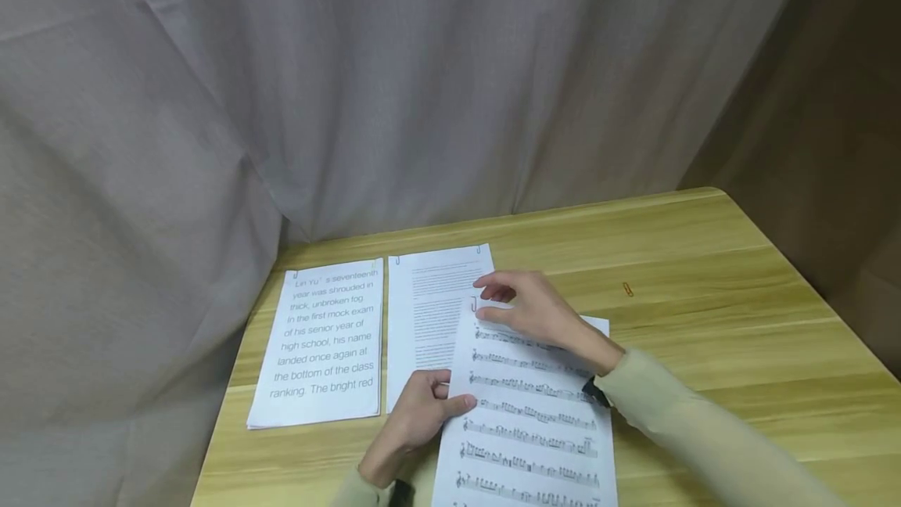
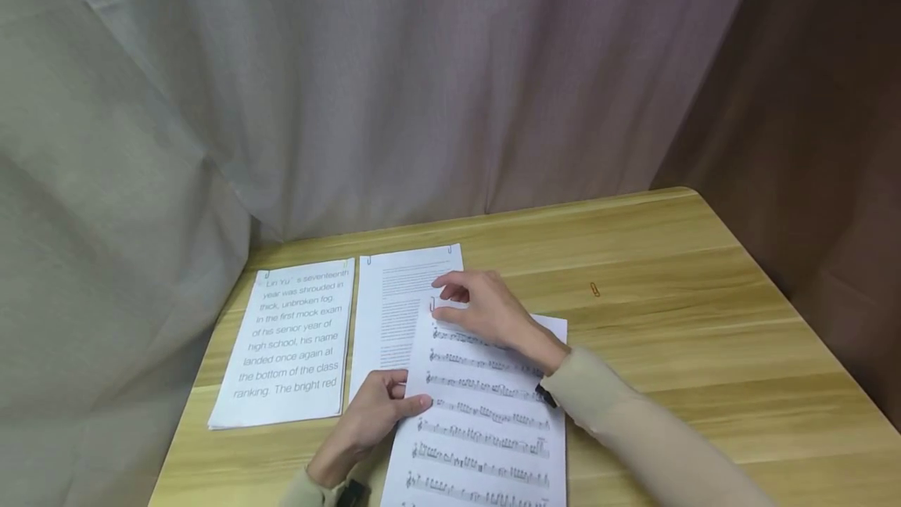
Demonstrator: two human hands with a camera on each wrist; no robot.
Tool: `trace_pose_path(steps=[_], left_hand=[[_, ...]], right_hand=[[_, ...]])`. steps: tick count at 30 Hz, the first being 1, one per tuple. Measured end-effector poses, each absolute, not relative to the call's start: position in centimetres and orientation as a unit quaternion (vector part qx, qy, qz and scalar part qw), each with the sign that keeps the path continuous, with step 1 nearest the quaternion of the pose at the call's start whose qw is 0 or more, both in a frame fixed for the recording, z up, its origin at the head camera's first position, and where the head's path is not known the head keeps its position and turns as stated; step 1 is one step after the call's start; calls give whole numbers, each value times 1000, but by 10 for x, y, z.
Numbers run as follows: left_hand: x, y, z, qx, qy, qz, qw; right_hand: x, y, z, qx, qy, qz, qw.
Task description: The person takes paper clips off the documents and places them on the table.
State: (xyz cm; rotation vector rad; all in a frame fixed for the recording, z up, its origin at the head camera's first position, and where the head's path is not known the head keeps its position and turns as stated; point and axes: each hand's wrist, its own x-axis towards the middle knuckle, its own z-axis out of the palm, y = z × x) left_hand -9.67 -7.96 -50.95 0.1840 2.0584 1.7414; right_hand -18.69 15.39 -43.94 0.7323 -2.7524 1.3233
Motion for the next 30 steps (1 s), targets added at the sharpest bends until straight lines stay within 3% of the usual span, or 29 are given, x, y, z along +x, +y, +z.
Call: trace_pose_path(steps=[30], left_hand=[[-95,-78,-511,59,725,646,230]], right_hand=[[-189,147,-447,218,-875,432,-30]])
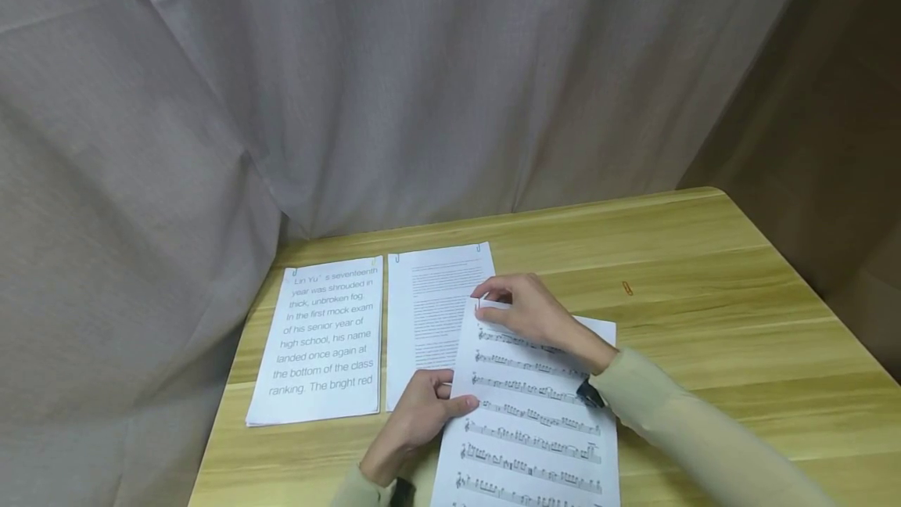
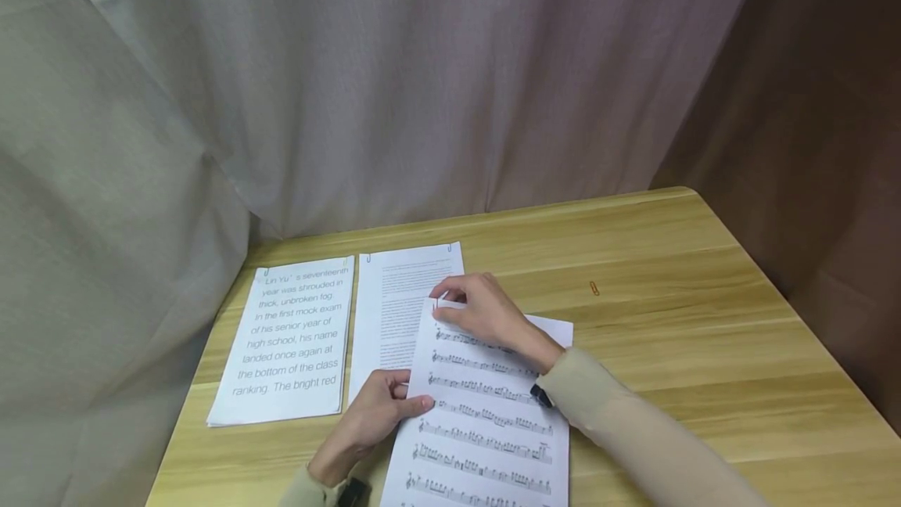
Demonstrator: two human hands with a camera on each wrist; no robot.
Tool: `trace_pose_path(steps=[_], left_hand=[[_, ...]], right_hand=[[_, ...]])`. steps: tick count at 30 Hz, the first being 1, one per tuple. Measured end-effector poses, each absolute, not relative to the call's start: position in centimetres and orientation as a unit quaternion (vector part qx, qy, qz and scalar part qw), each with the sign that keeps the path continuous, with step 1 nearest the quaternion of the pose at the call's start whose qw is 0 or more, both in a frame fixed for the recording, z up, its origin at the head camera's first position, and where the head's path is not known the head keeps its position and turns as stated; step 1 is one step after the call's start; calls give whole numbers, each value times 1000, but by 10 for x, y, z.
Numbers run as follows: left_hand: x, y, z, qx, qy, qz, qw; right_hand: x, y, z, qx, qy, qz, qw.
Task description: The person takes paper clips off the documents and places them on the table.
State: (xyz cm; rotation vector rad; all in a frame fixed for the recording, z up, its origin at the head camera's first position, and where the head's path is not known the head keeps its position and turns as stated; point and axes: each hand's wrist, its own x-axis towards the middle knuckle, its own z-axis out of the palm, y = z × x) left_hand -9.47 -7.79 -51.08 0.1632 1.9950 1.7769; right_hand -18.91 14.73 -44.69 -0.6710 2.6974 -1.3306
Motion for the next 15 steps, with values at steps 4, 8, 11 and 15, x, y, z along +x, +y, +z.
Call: trace_pose_path(steps=[4,8,11,15], left_hand=[[-94,-78,-511,55,721,651,232],[-94,-77,-511,53,720,652,233],[-94,-77,-510,50,722,649,233],[-94,-76,-511,47,724,648,233]], right_hand=[[-188,147,-446,-213,874,-436,36],[-188,146,-448,-209,871,-442,40],[-189,146,-449,-204,869,-448,45],[-188,145,-449,-197,868,-452,51]])
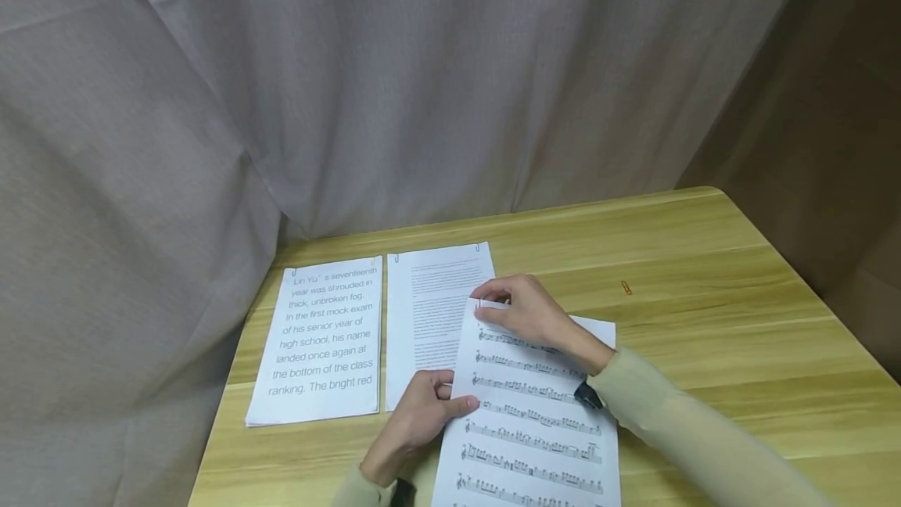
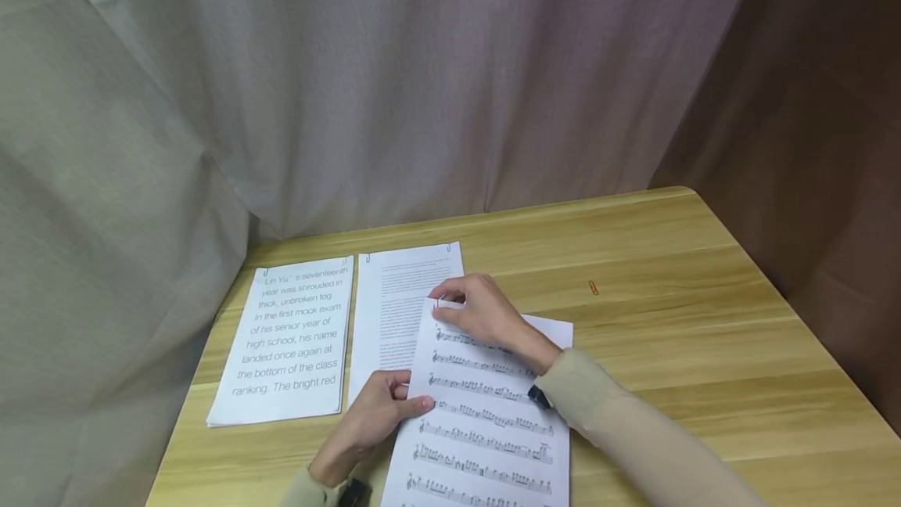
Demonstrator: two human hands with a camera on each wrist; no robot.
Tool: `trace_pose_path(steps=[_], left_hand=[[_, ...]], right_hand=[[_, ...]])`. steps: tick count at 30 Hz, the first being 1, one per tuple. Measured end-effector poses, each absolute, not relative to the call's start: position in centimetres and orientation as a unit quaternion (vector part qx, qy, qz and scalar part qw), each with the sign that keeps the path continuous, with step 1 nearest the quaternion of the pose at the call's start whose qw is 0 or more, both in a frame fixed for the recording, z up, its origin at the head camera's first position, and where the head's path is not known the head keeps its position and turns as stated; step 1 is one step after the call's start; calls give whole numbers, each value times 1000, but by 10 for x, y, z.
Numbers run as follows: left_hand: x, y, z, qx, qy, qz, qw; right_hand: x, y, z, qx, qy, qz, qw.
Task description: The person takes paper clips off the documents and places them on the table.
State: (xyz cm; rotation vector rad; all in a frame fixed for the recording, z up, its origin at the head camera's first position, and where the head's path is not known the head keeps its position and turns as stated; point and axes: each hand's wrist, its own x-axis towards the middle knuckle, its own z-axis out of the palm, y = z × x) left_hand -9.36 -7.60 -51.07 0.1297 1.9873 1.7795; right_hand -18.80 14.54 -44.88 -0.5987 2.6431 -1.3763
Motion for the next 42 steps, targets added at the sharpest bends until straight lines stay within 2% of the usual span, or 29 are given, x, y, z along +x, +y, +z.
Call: trace_pose_path(steps=[32,42], left_hand=[[-93,-75,-510,36,738,633,231],[-93,-73,-511,41,732,638,236]], right_hand=[[-193,150,-450,-172,859,-478,61],[-195,159,-448,-127,847,-513,55]])
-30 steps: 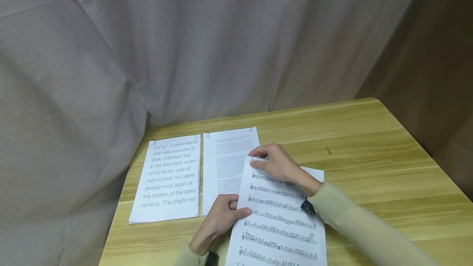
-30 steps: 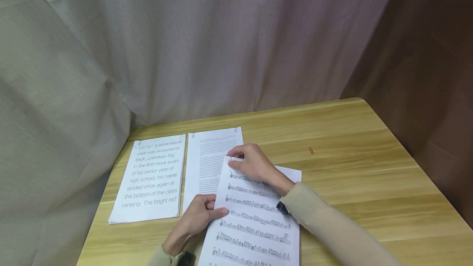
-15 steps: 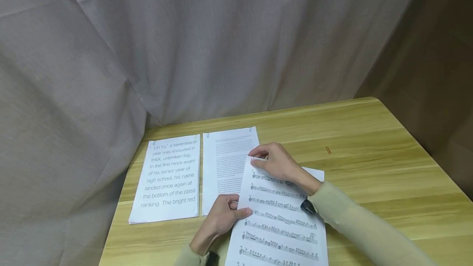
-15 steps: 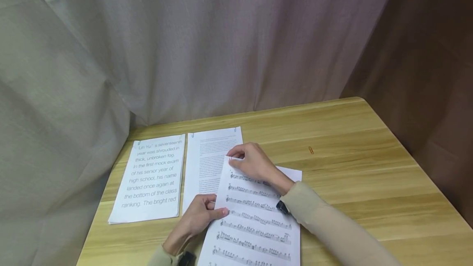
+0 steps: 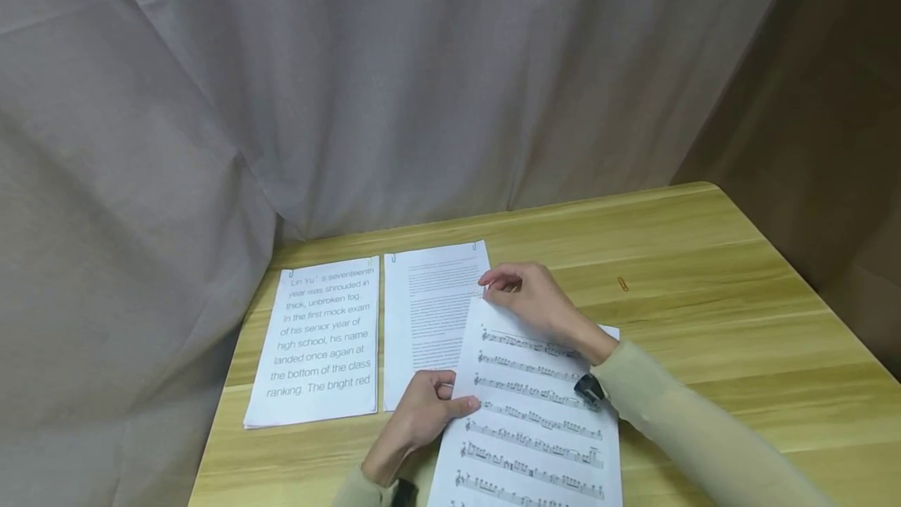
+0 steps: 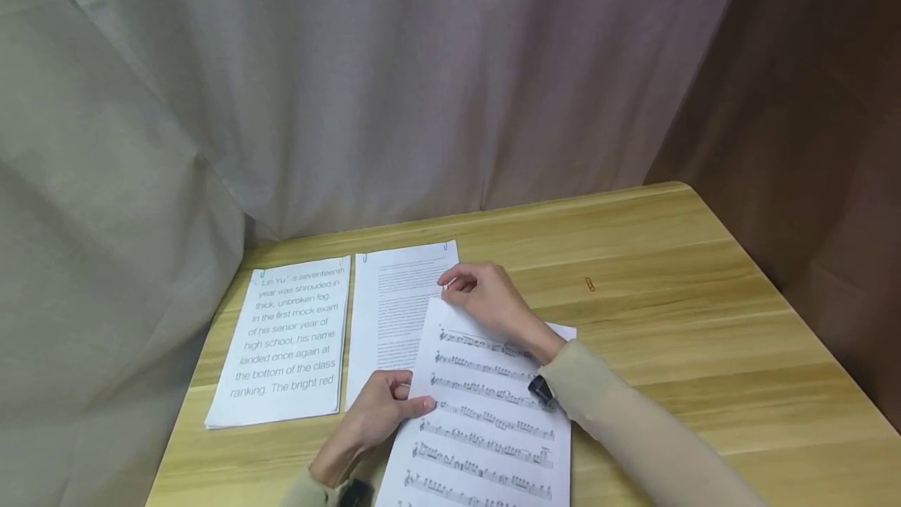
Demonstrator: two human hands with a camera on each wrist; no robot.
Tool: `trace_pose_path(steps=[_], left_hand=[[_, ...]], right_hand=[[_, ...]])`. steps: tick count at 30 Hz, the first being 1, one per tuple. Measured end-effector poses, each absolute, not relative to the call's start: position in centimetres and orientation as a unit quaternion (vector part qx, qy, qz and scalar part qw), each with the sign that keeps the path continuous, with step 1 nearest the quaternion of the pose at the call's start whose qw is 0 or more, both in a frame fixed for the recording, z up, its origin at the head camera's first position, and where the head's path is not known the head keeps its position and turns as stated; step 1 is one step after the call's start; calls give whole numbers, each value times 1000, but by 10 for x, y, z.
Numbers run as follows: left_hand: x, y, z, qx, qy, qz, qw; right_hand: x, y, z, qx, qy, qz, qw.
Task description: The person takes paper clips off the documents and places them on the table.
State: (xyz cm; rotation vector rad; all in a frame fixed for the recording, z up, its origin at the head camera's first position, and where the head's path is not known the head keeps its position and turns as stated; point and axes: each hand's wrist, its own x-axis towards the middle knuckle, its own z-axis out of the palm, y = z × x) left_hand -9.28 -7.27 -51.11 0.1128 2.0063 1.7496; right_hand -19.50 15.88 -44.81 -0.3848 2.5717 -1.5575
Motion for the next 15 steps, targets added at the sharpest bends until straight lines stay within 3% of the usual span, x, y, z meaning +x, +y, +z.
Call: trace_pose_path(steps=[15], left_hand=[[-94,-77,-513,35,741,634,218]], right_hand=[[-202,223,-455,-92,855,-510,14]])
